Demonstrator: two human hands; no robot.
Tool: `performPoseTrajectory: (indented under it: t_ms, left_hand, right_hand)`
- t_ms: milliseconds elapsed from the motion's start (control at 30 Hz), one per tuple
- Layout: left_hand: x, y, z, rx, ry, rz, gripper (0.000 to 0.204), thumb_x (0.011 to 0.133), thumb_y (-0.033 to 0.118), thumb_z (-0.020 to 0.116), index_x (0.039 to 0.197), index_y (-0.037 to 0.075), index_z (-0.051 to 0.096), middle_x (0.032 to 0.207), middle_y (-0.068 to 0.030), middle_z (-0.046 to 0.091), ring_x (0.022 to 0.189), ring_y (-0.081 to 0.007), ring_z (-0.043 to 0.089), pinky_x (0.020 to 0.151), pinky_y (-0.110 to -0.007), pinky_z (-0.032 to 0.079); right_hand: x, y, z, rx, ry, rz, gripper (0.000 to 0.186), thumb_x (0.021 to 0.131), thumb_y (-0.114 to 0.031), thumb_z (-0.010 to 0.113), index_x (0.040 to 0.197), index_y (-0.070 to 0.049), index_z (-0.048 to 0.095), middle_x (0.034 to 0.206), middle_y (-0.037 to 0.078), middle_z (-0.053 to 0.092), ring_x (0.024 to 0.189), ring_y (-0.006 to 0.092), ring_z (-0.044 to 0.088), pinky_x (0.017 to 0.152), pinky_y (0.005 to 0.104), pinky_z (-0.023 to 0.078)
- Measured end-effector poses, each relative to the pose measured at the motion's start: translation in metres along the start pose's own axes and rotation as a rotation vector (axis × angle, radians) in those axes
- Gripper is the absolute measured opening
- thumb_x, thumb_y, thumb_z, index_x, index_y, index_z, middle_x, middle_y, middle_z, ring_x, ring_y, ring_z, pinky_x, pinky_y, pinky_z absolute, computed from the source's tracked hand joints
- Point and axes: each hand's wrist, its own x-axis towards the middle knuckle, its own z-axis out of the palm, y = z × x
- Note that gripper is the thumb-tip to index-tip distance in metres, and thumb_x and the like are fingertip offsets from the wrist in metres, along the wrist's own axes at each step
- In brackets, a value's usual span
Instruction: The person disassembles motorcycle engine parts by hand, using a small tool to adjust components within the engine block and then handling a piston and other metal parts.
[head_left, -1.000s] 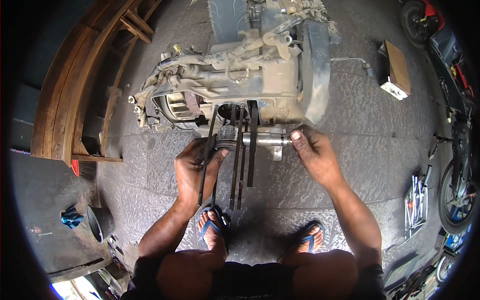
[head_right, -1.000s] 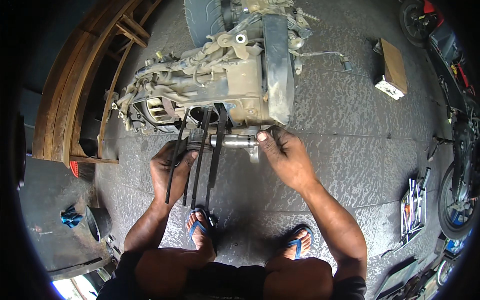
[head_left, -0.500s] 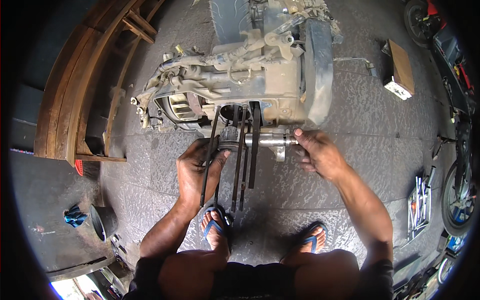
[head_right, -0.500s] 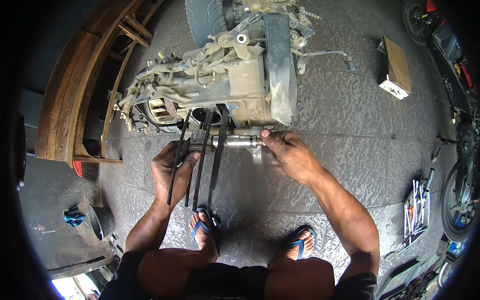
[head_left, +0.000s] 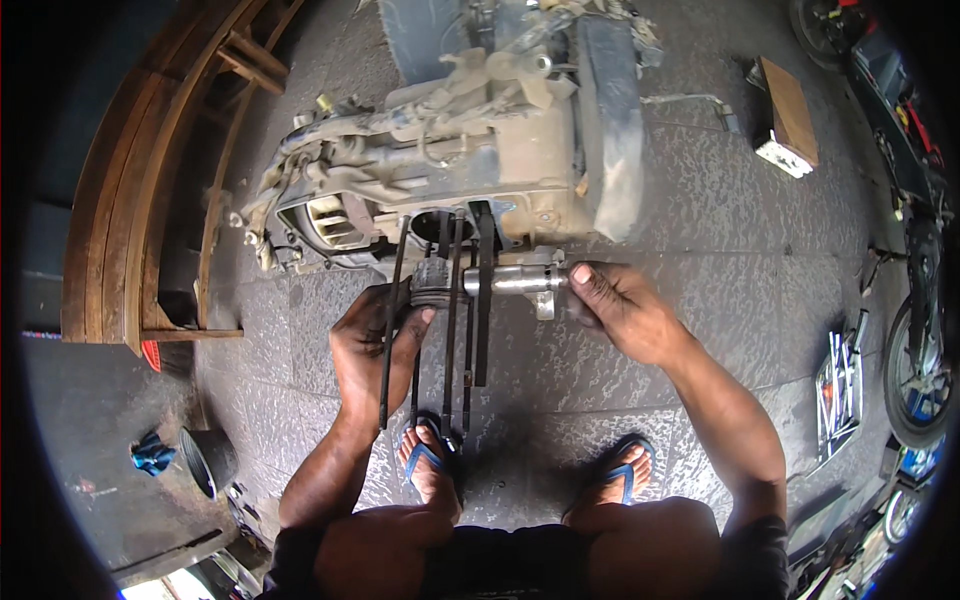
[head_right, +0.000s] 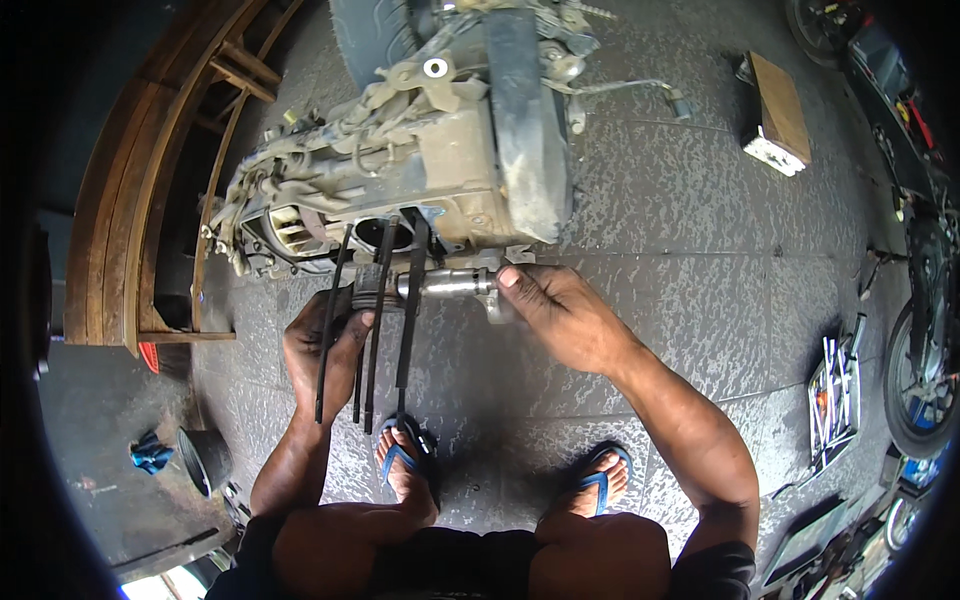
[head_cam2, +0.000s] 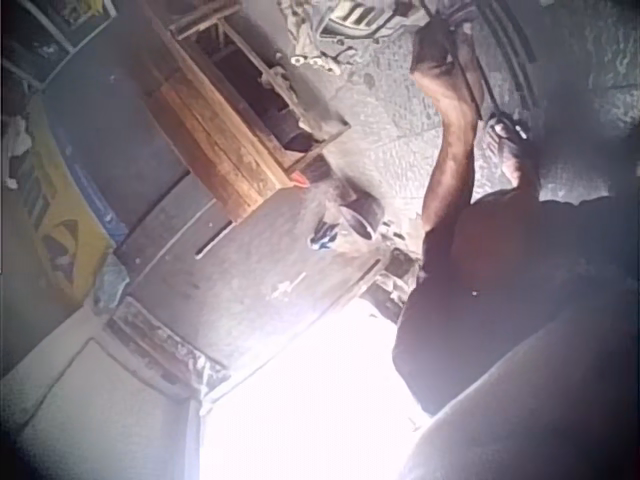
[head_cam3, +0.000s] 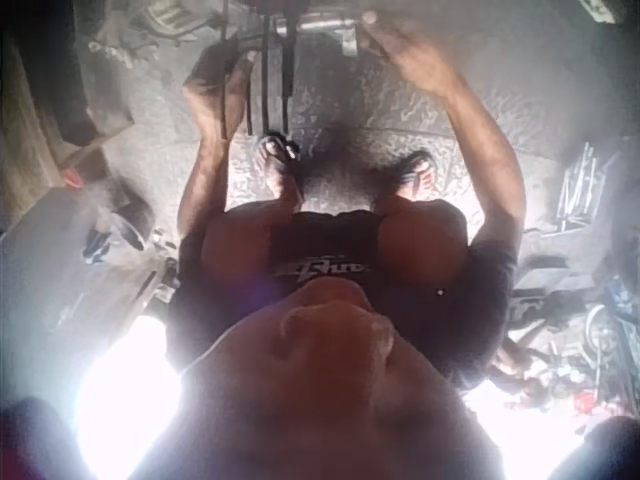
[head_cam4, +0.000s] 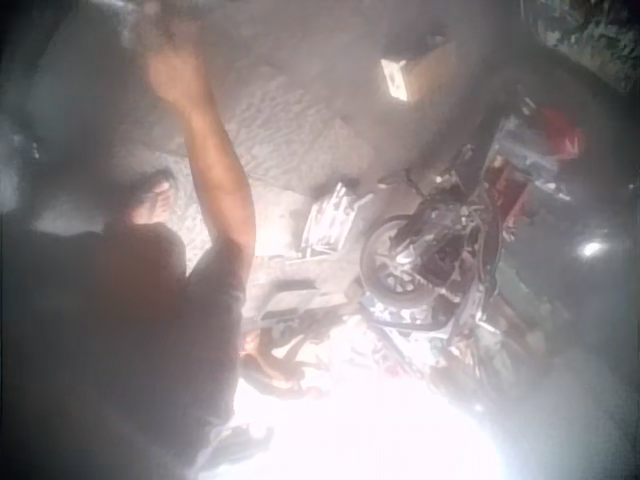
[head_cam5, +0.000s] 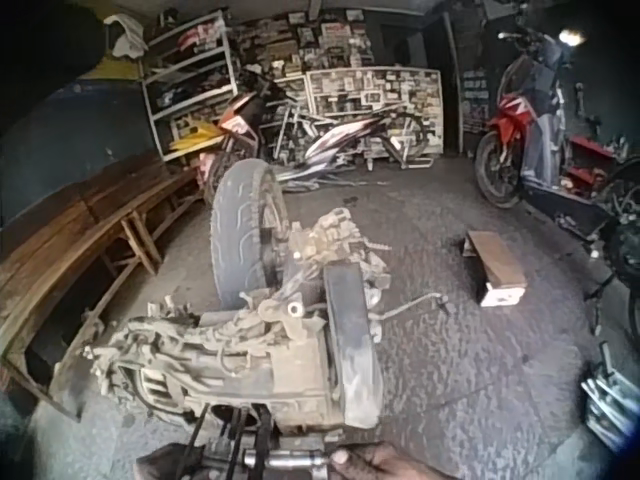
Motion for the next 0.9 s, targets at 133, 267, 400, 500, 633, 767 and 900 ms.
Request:
performPoseTrajectory:
  t_ms: [133, 267, 400, 500, 633, 767, 900]
  left_hand:
    - [-0.001, 0.0, 0.001, -0.005, 0.006, -0.063, 0.016, 0.081, 0.0, 0.073, 0.096, -0.004, 0.069, 0.089, -0.009, 0.066, 0.082, -0.0143, 0.061, 0.073, -0.028, 0.048]
    - [-0.001, 0.001, 0.004, -0.052, 0.014, -0.059, 0.019, 0.081, 0.001, 0.074, 0.098, -0.005, 0.067, 0.089, -0.007, 0.065, 0.082, -0.0121, 0.06, 0.072, -0.025, 0.047]
    - [0.002, -0.002, 0.003, 0.047, 0.033, -0.057, 0.019, 0.08, 0.002, 0.075, 0.097, -0.005, 0.069, 0.091, -0.0091, 0.068, 0.081, -0.0139, 0.063, 0.073, -0.027, 0.05]
    - [-0.001, -0.008, -0.005, 0.126, 0.025, -0.008, 0.021, 0.08, 0.007, 0.077, 0.096, -0.005, 0.07, 0.093, -0.0129, 0.069, 0.083, -0.0189, 0.067, 0.073, -0.029, 0.051]
    - [0.001, -0.004, -0.013, 0.002, -0.089, 0.039, 0.028, 0.083, 0.015, 0.075, 0.102, -0.005, 0.069, 0.096, -0.0163, 0.069, 0.084, -0.0224, 0.067, 0.074, -0.031, 0.052]
    - [-0.026, -0.093, -0.014, -0.059, -0.11, 0.17, 0.022, 0.085, 0.016, 0.072, 0.097, -0.002, 0.07, 0.103, -0.0171, 0.067, 0.092, -0.0258, 0.066, 0.078, -0.035, 0.051]
    - [-0.136, -0.195, -0.001, 0.354, -0.463, -0.151, 0.032, 0.08, 0.028, 0.075, 0.098, 0.003, 0.067, 0.099, -0.0145, 0.066, 0.099, -0.0281, 0.062, 0.082, -0.041, 0.05]
  right_hand:
    - [-0.005, 0.0, -0.004, -0.488, 0.155, -0.403, 0.039, 0.085, -0.019, 0.073, 0.113, 0.001, 0.057, 0.098, 0.019, 0.064, 0.085, 0.0329, 0.067, 0.073, 0.0403, 0.054]
    - [0.005, 0.005, -0.007, -0.64, 0.251, -0.692, 0.036, 0.088, -0.027, 0.069, 0.107, 0.002, 0.061, 0.103, 0.021, 0.063, 0.081, 0.0359, 0.068, 0.072, 0.041, 0.057]
    - [0.01, 0.002, -0.006, -0.743, 0.294, -0.769, 0.031, 0.089, -0.027, 0.067, 0.095, 0.003, 0.065, 0.097, 0.02, 0.066, 0.076, 0.0346, 0.068, 0.068, 0.0392, 0.058]
    - [0.007, -0.012, 0.001, -0.53, 0.167, -0.431, 0.031, 0.095, -0.029, 0.061, 0.096, 0.002, 0.065, 0.08, 0.018, 0.066, 0.062, 0.0283, 0.065, 0.057, 0.0405, 0.05]
    - [-0.002, -0.006, 0.012, -0.295, 0.223, -0.331, 0.039, 0.098, -0.038, 0.057, 0.097, 0.001, 0.064, 0.07, 0.005, 0.058, 0.067, 0.0132, 0.055, 0.061, 0.029, 0.045]
    - [-0.008, 0.012, 0.007, -0.099, 0.141, -0.206, 0.033, 0.098, -0.035, 0.057, 0.096, -0.003, 0.062, 0.068, 0.0, 0.051, 0.064, 0.0092, 0.048, 0.059, 0.0258, 0.041]
    - [-0.022, 0.045, 0.014, -0.247, 0.076, 0.082, 0.024, 0.097, -0.027, 0.058, 0.092, -0.003, 0.061, 0.069, -0.001, 0.051, 0.063, 0.0081, 0.047, 0.057, 0.0254, 0.038]
